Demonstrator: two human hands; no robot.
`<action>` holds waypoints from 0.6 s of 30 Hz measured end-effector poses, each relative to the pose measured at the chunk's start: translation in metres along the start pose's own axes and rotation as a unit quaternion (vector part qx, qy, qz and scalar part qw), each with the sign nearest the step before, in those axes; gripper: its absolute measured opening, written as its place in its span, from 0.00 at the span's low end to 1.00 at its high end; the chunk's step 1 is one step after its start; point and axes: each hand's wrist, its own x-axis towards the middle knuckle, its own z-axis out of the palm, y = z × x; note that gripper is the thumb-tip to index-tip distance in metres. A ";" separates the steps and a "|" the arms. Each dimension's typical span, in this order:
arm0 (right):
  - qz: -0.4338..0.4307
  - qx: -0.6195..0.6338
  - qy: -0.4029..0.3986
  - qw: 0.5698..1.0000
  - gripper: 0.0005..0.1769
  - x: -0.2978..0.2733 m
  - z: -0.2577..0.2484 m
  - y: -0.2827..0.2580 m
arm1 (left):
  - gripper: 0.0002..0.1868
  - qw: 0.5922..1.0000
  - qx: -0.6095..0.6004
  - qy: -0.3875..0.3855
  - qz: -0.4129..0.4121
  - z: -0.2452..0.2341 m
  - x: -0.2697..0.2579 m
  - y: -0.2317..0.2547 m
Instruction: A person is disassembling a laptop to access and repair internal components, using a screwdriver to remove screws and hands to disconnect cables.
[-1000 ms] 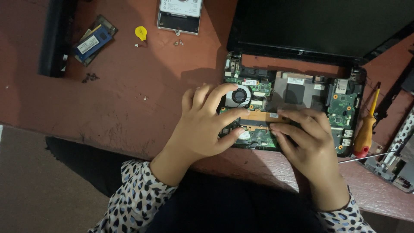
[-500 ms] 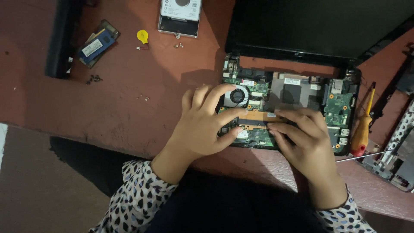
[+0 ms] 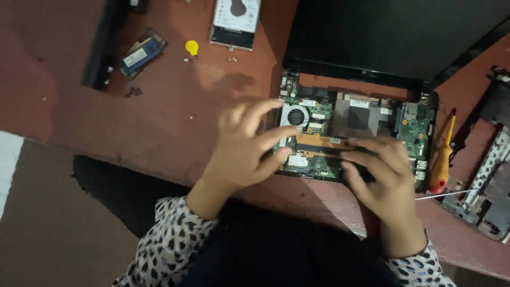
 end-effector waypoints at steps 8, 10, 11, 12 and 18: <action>-0.001 -0.019 0.140 0.990 0.04 -0.026 -0.025 0.020 | 0.10 0.966 0.216 0.021 -0.141 -0.073 -0.041 -0.054; -0.015 -0.050 0.134 0.990 0.12 -0.025 -0.033 0.020 | 0.10 0.962 0.224 -0.022 -0.153 -0.078 -0.046 -0.063; -0.015 -0.050 0.135 0.989 0.12 -0.026 -0.032 0.020 | 0.10 0.962 0.225 -0.022 -0.152 -0.079 -0.045 -0.065; -0.010 -0.039 0.145 0.989 0.10 -0.027 -0.032 0.020 | 0.09 0.961 0.235 -0.030 -0.143 -0.080 -0.043 -0.067; 0.000 -0.033 0.153 0.988 0.07 -0.048 -0.046 0.019 | 0.05 0.956 0.271 -0.054 -0.096 -0.075 -0.039 -0.082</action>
